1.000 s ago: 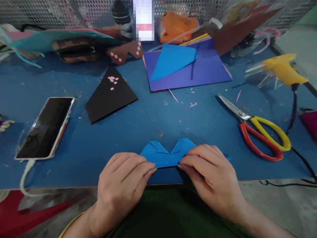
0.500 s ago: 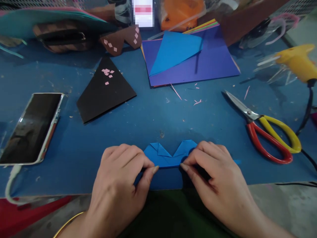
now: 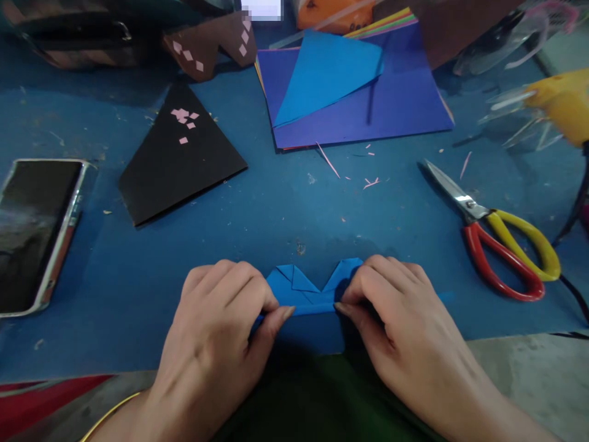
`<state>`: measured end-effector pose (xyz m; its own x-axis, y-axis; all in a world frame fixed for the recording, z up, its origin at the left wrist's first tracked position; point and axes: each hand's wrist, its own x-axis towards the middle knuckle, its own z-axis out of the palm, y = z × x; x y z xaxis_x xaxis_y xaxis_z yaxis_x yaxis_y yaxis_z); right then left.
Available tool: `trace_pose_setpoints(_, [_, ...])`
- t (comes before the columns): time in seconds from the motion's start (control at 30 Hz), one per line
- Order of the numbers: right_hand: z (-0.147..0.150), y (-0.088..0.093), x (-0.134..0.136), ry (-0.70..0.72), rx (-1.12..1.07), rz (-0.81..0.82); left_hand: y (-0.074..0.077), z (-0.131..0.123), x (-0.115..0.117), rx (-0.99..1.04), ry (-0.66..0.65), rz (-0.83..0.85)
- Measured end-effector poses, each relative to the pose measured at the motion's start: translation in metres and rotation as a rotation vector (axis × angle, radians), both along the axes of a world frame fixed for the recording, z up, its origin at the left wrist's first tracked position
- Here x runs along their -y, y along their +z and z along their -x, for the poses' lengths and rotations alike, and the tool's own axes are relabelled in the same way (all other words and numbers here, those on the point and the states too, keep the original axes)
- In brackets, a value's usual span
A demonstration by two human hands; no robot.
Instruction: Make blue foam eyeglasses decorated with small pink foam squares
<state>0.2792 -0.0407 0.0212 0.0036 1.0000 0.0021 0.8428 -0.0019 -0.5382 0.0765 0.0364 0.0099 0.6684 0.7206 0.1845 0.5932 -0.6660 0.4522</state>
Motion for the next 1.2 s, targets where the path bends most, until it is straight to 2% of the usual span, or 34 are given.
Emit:
trace_pose_setpoints(0.07, [-0.001,0.001,0.000,0.013,-0.004,0.034,0.000,0.000,0.000,-0.021,-0.018,-0.022])
trace_pose_setpoints(0.13, [-0.001,0.001,0.000,0.016,-0.019,0.027,0.000,-0.001,0.002,-0.002,-0.054,-0.112])
trace_pose_setpoints(0.27, [0.000,-0.004,0.003,0.004,-0.020,-0.040,-0.006,-0.002,0.013,0.060,-0.211,-0.376])
trace_pose_setpoints(0.37, [0.001,-0.010,0.008,-0.009,0.002,-0.121,-0.010,-0.004,0.023,-0.007,-0.277,-0.470])
trace_pose_setpoints(0.57, [0.005,-0.020,0.018,-0.038,0.134,-0.381,-0.018,-0.012,0.041,-0.020,-0.277,-0.528])
trace_pose_setpoints(0.77, [0.005,-0.026,0.025,-0.005,0.249,-0.534,-0.032,-0.016,0.050,0.017,-0.206,-0.599])
trace_pose_setpoints(1.0, [0.001,-0.032,0.043,0.086,0.315,-0.546,-0.034,-0.016,0.048,0.017,-0.174,-0.650])
trace_pose_setpoints(1.2, [-0.003,-0.032,0.044,0.211,0.383,-0.532,-0.032,-0.018,0.043,0.010,-0.196,-0.678])
